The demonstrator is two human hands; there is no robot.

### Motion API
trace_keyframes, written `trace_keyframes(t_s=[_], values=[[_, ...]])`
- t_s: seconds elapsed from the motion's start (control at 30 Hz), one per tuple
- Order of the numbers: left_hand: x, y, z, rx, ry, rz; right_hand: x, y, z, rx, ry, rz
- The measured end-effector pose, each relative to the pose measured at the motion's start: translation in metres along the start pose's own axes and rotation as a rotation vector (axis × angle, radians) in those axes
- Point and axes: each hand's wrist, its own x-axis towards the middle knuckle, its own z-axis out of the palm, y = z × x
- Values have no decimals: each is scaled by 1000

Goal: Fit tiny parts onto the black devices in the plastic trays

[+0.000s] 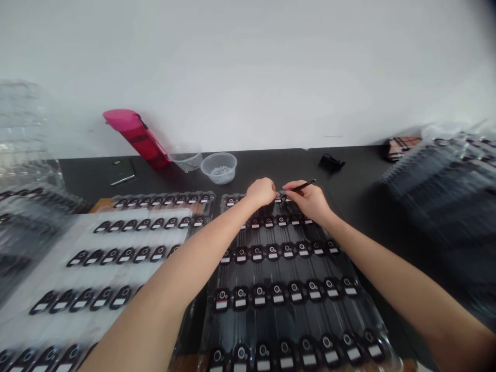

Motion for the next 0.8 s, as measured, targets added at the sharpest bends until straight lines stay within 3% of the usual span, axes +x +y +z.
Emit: trace_keyframes(t_s=[0.8], values=[[-1, 3, 2, 44, 10, -21, 1, -2, 2, -44, -1, -13]])
